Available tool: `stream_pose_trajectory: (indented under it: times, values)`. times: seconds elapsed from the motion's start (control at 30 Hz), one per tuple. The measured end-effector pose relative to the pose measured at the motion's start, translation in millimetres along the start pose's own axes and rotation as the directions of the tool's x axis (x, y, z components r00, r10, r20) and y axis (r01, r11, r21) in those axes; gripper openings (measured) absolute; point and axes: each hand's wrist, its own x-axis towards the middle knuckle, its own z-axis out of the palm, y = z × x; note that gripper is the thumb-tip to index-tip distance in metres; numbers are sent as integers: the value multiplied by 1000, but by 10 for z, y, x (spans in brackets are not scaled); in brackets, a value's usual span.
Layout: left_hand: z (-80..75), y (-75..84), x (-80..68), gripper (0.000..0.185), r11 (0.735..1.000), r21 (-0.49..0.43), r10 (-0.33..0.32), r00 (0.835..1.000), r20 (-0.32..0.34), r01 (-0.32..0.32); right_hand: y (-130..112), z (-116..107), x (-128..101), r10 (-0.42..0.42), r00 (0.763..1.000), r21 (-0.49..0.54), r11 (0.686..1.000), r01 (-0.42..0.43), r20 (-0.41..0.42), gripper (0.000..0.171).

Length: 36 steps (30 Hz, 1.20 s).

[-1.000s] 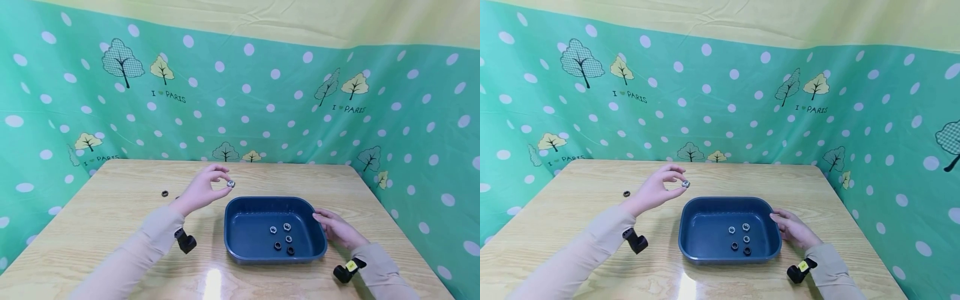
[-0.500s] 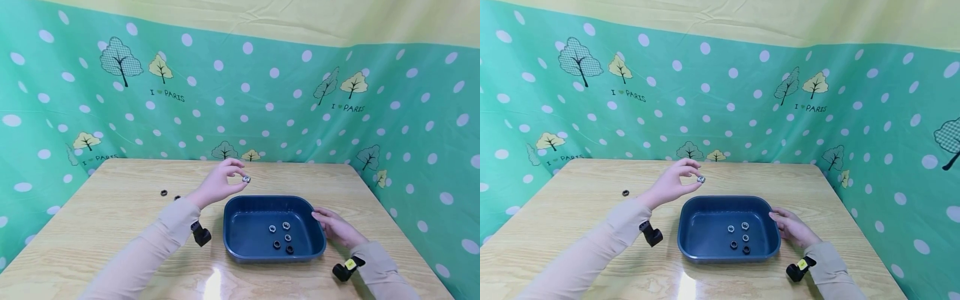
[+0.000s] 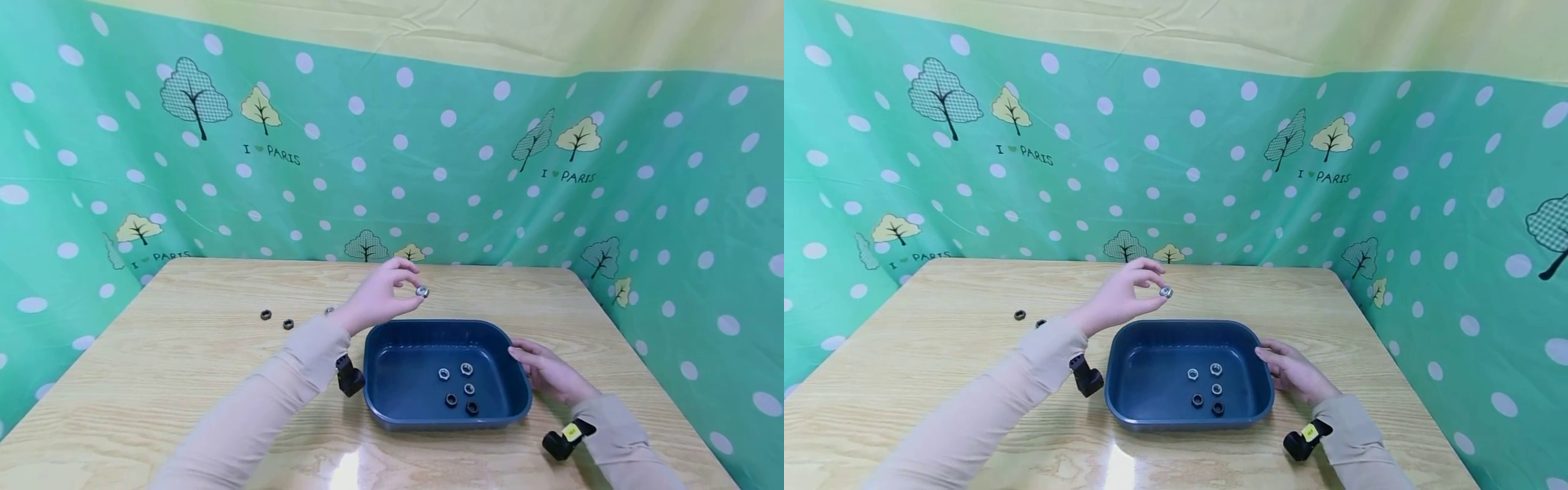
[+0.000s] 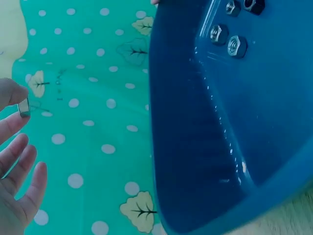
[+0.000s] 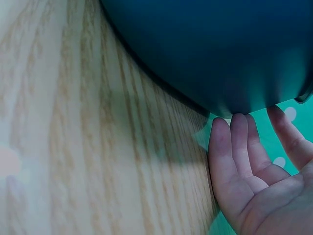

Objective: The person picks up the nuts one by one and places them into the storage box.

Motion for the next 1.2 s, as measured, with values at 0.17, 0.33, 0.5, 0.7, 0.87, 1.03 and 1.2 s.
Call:
stream_pose_trajectory:
  times: [0.17,0.33,0.5,0.7,0.87,1.03,1.2]
  values:
    - [91,20,50,11,1000,-13,10,1000,14,-10,0,4,11,9,1000,-9,1000,-9,-10,65]
    - [143,28,97,13,999,-18,36,999,-8,-36,-5,2,13,10,1000,-20,1000,-10,-10,67]
    - [218,0,134,13,999,-33,24,999,-34,-25,-14,-2,12,5,1000,-24,1000,-5,-11,66]
    - [337,-21,144,13,999,-22,28,1000,-5,-28,1,-15,13,-5,1000,-14,1000,5,1,59]
    - [401,-7,145,13,1000,-23,21,1000,15,-21,12,-20,14,-6,1000,-9,1000,6,3,60]
    - [455,-34,123,11,1000,-1,20,997,80,-20,16,-23,19,-1,1000,-16,1000,1,0,62]
    - [516,-52,96,9,994,69,68,985,158,-80,22,-32,25,-1,1000,-17,1000,1,1,64]
